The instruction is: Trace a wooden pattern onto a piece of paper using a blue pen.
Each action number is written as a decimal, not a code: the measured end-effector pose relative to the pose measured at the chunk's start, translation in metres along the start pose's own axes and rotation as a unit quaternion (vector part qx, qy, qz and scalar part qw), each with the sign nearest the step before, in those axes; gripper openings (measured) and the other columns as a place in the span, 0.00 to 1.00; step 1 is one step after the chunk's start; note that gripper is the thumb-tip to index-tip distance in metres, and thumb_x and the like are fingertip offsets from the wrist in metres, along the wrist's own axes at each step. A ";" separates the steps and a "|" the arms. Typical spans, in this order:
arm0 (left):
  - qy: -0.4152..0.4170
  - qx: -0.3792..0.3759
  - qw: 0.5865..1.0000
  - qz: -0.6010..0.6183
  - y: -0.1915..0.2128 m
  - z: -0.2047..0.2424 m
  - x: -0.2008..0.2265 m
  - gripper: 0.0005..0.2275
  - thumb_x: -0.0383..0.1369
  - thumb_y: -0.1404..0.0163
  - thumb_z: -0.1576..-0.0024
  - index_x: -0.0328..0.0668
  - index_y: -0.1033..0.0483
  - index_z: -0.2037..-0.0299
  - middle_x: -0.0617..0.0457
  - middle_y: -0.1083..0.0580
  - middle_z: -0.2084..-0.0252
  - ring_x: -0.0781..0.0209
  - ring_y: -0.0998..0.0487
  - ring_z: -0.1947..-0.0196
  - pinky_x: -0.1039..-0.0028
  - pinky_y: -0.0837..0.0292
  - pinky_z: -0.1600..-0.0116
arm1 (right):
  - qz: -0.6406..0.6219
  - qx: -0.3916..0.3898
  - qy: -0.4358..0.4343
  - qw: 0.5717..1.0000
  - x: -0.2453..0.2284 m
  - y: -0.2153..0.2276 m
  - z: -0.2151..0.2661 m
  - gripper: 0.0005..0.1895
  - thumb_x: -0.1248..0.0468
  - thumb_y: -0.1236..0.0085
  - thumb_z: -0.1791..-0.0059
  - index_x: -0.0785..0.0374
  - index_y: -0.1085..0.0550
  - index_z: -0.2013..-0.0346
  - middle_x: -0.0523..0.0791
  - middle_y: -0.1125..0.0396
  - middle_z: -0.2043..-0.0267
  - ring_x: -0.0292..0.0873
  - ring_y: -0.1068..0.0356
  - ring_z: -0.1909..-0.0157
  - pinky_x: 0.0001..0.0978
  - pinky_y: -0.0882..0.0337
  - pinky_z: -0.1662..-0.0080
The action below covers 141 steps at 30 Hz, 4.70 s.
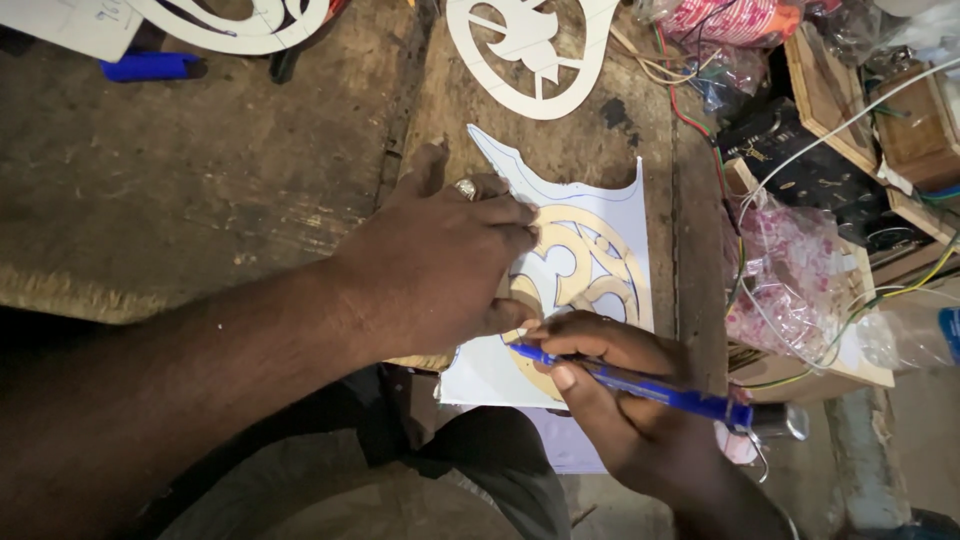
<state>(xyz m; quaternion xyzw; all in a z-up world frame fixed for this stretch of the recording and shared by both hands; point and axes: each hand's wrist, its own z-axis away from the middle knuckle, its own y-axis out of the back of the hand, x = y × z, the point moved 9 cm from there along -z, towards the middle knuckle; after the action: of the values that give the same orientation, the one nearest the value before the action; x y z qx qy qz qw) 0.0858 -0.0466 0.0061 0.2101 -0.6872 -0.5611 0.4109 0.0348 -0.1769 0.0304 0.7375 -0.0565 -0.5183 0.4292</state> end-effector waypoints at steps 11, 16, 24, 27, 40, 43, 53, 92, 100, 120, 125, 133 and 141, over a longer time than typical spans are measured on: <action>0.002 0.027 1.000 0.012 -0.004 -0.003 -0.003 0.34 0.56 0.51 0.45 0.42 0.34 0.33 0.48 0.39 0.28 0.44 0.31 0.37 0.32 0.68 0.30 | 0.012 -0.046 -0.002 0.999 0.007 0.019 0.021 0.10 0.62 0.45 0.47 0.67 0.23 0.57 0.52 0.21 0.54 0.45 0.22 0.53 0.35 0.20 0.52; 0.009 0.022 1.000 -0.005 -0.001 -0.002 -0.001 0.34 0.57 0.51 0.45 0.44 0.34 0.33 0.50 0.40 0.26 0.44 0.32 0.35 0.34 0.68 0.29 | 0.009 -0.053 0.011 0.999 0.006 0.026 0.026 0.11 0.62 0.44 0.47 0.68 0.24 0.55 0.52 0.21 0.54 0.45 0.22 0.52 0.35 0.21 0.53; 0.022 0.019 0.999 0.022 -0.002 -0.001 -0.004 0.34 0.56 0.51 0.47 0.46 0.34 0.33 0.53 0.41 0.26 0.47 0.35 0.33 0.35 0.68 0.31 | 0.032 -0.047 -0.013 0.998 0.008 0.031 0.031 0.10 0.65 0.42 0.49 0.67 0.22 0.55 0.51 0.21 0.54 0.43 0.22 0.56 0.32 0.21 0.56; 0.016 0.023 0.999 0.018 -0.001 0.000 -0.003 0.34 0.56 0.51 0.46 0.46 0.34 0.33 0.53 0.41 0.26 0.47 0.34 0.34 0.34 0.69 0.30 | 0.026 -0.041 0.007 0.999 0.009 0.030 0.033 0.10 0.66 0.43 0.48 0.68 0.23 0.55 0.52 0.21 0.53 0.42 0.19 0.56 0.33 0.21 0.55; 0.014 0.008 1.000 0.002 -0.010 0.000 -0.006 0.33 0.56 0.52 0.44 0.45 0.36 0.32 0.52 0.43 0.26 0.44 0.33 0.36 0.33 0.71 0.31 | 0.017 -0.049 0.033 0.998 0.008 0.029 0.034 0.11 0.65 0.45 0.47 0.68 0.24 0.54 0.52 0.22 0.52 0.44 0.22 0.54 0.33 0.19 0.54; -0.013 0.074 0.997 -0.004 0.004 0.001 -0.001 0.33 0.56 0.51 0.46 0.45 0.32 0.34 0.52 0.40 0.27 0.44 0.32 0.35 0.30 0.69 0.33 | -0.017 -0.022 0.035 0.999 0.020 0.035 0.046 0.11 0.63 0.44 0.45 0.68 0.24 0.53 0.50 0.21 0.54 0.43 0.21 0.55 0.33 0.18 0.54; -0.013 0.063 0.998 0.024 0.001 0.001 -0.003 0.32 0.55 0.51 0.45 0.42 0.32 0.36 0.49 0.38 0.28 0.46 0.34 0.34 0.31 0.64 0.31 | 0.097 0.219 -0.091 0.967 0.068 0.086 0.053 0.14 0.65 0.48 0.44 0.65 0.26 0.45 0.47 0.24 0.58 0.33 0.29 0.61 0.28 0.29 0.58; 0.084 0.081 0.992 0.054 0.043 -0.017 0.001 0.22 0.42 0.50 0.41 0.47 0.31 0.37 0.43 0.22 0.52 0.44 0.22 0.50 0.49 0.38 0.39 | 0.171 0.090 -0.030 0.981 0.074 0.047 0.048 0.42 0.53 0.31 0.59 0.71 0.37 0.38 0.58 0.40 0.31 0.58 0.42 0.27 0.46 0.41 0.34; 0.128 0.065 0.980 0.136 0.041 -0.029 -0.009 0.20 0.42 0.51 0.42 0.44 0.28 0.40 0.42 0.21 0.54 0.43 0.19 0.54 0.54 0.29 0.44 | 0.182 0.102 -0.021 0.978 0.069 0.048 0.048 0.40 0.51 0.31 0.58 0.67 0.36 0.38 0.58 0.38 0.32 0.59 0.39 0.30 0.46 0.38 0.35; 0.173 0.050 0.954 0.238 0.022 -0.047 -0.029 0.19 0.43 0.51 0.41 0.40 0.23 0.46 0.41 0.20 0.54 0.45 0.18 0.54 0.58 0.25 0.47 | 0.217 0.094 -0.035 0.971 0.071 0.046 0.050 0.40 0.50 0.32 0.57 0.65 0.37 0.37 0.58 0.38 0.34 0.60 0.40 0.31 0.52 0.42 0.35; 0.171 0.048 0.932 0.316 0.015 -0.054 -0.035 0.18 0.43 0.50 0.42 0.37 0.22 0.51 0.42 0.20 0.61 0.49 0.17 0.61 0.62 0.24 0.54 | 0.190 0.091 -0.057 0.976 0.079 0.045 0.050 0.41 0.51 0.32 0.58 0.65 0.37 0.37 0.58 0.39 0.33 0.61 0.40 0.30 0.50 0.39 0.36; 0.179 0.039 0.882 0.435 0.014 -0.058 -0.034 0.16 0.43 0.48 0.42 0.34 0.19 0.59 0.46 0.19 0.68 0.61 0.20 0.68 0.67 0.26 0.60 | 0.201 0.087 -0.046 0.975 0.084 0.044 0.051 0.42 0.55 0.30 0.62 0.67 0.36 0.39 0.59 0.40 0.32 0.61 0.42 0.29 0.50 0.41 0.34; 0.057 0.068 0.835 0.543 0.020 -0.075 -0.014 0.17 0.42 0.46 0.42 0.32 0.18 0.57 0.50 0.21 0.65 0.66 0.25 0.66 0.70 0.29 0.62 | 0.204 0.096 -0.014 0.974 0.087 0.043 0.055 0.43 0.55 0.30 0.62 0.66 0.39 0.37 0.56 0.41 0.31 0.59 0.43 0.28 0.48 0.41 0.34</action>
<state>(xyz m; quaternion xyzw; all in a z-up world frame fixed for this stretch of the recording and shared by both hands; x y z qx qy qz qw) 0.1569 -0.0751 0.0231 -0.1373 -0.7027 -0.1869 0.6727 0.0455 -0.2818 -0.0074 0.7406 -0.2610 -0.4229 0.4522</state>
